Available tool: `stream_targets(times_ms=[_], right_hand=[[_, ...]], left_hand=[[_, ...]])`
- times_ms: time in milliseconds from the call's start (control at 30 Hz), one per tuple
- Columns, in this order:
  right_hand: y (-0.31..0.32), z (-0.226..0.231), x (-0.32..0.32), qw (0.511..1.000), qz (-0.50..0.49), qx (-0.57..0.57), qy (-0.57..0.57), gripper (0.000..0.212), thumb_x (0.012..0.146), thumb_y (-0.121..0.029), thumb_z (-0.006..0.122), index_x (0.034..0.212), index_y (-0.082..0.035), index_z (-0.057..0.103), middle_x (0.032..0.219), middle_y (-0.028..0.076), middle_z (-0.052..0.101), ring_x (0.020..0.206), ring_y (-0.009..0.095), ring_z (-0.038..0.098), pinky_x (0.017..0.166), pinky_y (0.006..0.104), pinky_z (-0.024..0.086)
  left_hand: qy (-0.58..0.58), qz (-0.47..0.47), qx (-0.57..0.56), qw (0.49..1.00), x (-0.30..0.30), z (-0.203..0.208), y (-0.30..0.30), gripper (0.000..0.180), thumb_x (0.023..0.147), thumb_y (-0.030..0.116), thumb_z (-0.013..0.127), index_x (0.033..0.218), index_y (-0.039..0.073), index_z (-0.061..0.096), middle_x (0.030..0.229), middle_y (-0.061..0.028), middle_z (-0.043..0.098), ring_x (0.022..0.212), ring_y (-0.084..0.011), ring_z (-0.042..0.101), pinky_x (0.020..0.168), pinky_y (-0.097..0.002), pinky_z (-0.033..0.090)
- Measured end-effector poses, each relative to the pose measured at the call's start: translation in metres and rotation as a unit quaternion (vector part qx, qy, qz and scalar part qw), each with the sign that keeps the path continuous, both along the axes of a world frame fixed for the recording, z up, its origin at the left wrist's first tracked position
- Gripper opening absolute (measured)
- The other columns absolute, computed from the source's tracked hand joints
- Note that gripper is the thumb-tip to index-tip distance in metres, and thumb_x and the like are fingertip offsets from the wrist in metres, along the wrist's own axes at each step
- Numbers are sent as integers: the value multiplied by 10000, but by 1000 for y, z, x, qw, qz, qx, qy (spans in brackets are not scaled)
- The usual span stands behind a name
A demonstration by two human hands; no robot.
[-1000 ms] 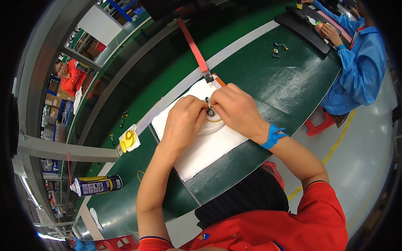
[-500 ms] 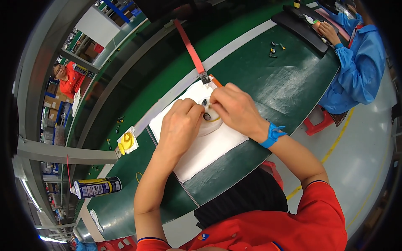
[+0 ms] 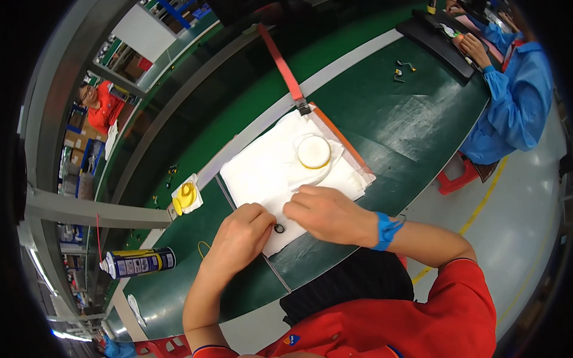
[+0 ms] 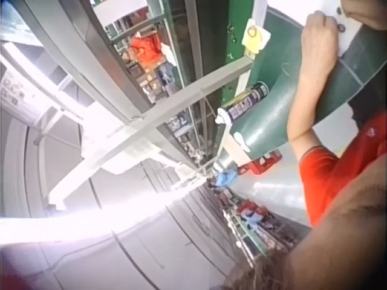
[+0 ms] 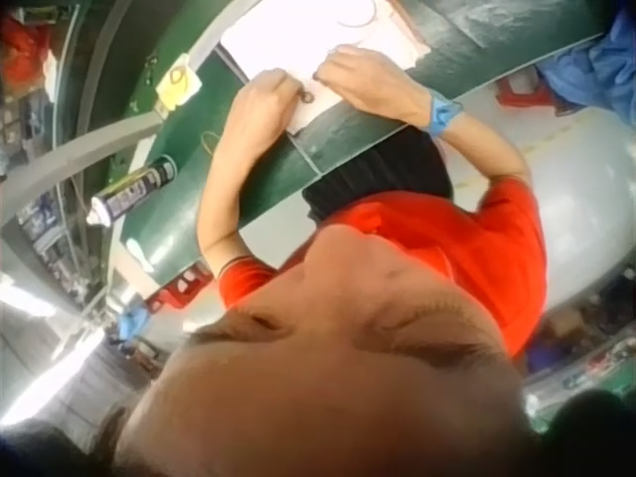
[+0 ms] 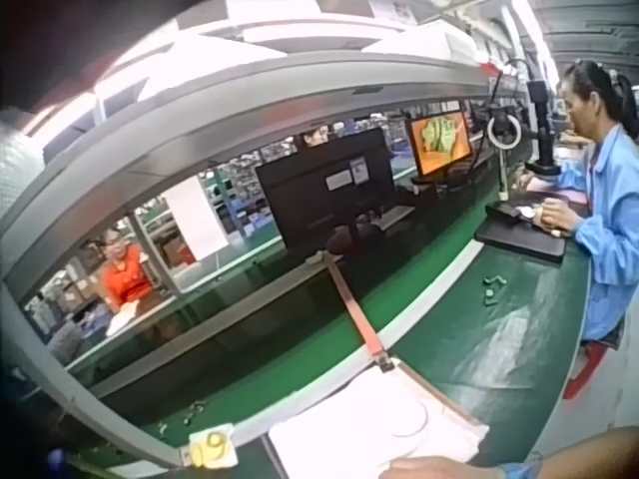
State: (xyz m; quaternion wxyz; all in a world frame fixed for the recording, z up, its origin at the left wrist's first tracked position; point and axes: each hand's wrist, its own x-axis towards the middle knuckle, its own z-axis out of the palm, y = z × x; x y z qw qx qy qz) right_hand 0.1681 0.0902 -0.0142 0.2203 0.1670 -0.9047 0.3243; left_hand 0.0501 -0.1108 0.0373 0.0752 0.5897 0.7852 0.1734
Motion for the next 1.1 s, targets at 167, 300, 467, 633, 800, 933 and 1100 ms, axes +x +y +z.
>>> stream_targets(times_ms=[167, 300, 467, 633, 800, 933, 1100], right_hand=[[26, 23, 10, 998, -17, 3, -54, 118, 834, -47, 711, 862, -51, 596, 844, 108, 595, 810, 306, 605, 721, 418, 500], [47, 47, -32, 998, -27, -20, -43, 98, 857, -84, 714, 874, -73, 619, 792, 99, 608, 783, 281, 619, 706, 377, 496], [34, 45, -157, 975, -51, -216, 10, 121, 833, -103, 706, 923, -42, 654, 829, 116, 685, 769, 260, 676, 681, 359, 521], [47, 40, -178, 968, -79, -238, 13, 171, 844, -82, 700, 1009, -44, 682, 938, 112, 698, 747, 210, 681, 707, 335, 540], [149, 33, -84, 961, -242, -50, 120, 138, 877, -154, 670, 986, -78, 706, 967, 108, 697, 836, 282, 687, 731, 387, 547], [260, -2, -34, 860, -491, 73, 116, 283, 851, -43, 612, 1114, -113, 689, 1130, 118, 668, 1089, 351, 603, 915, 437, 515], [280, -30, -9, 850, -504, 148, 37, 216, 851, -57, 625, 1036, -126, 713, 1052, 98, 665, 1025, 333, 623, 861, 437, 536]], left_hand=[[-38, -21, -37, 998, -12, 10, -27, 97, 821, 43, 697, 912, 13, 677, 883, -128, 631, 862, -336, 643, 763, -427, 535], [-3, -4, -63, 998, -59, 19, -19, 82, 835, 28, 677, 914, 25, 700, 898, -148, 656, 895, -346, 657, 788, -427, 533], [102, 134, 56, 984, -149, 17, 18, 111, 833, 14, 673, 925, 17, 736, 910, -171, 670, 871, -388, 662, 790, -448, 532], [154, 138, -6, 978, -192, 1, 16, 180, 831, 34, 684, 1004, 2, 724, 948, -173, 677, 876, -367, 669, 785, -436, 533], [108, 113, 55, 986, -159, 18, 46, 237, 835, 18, 695, 1070, -7, 710, 1050, -147, 672, 858, -276, 675, 750, -376, 536], [-66, 38, 123, 990, -112, 28, 134, 235, 875, 49, 699, 1103, -7, 707, 1059, -116, 678, 918, -217, 682, 793, -334, 551], [-111, -87, 111, 984, -59, -8, 258, 380, 865, 183, 737, 1215, 55, 666, 1148, -190, 652, 1016, -350, 673, 895, -414, 551]])
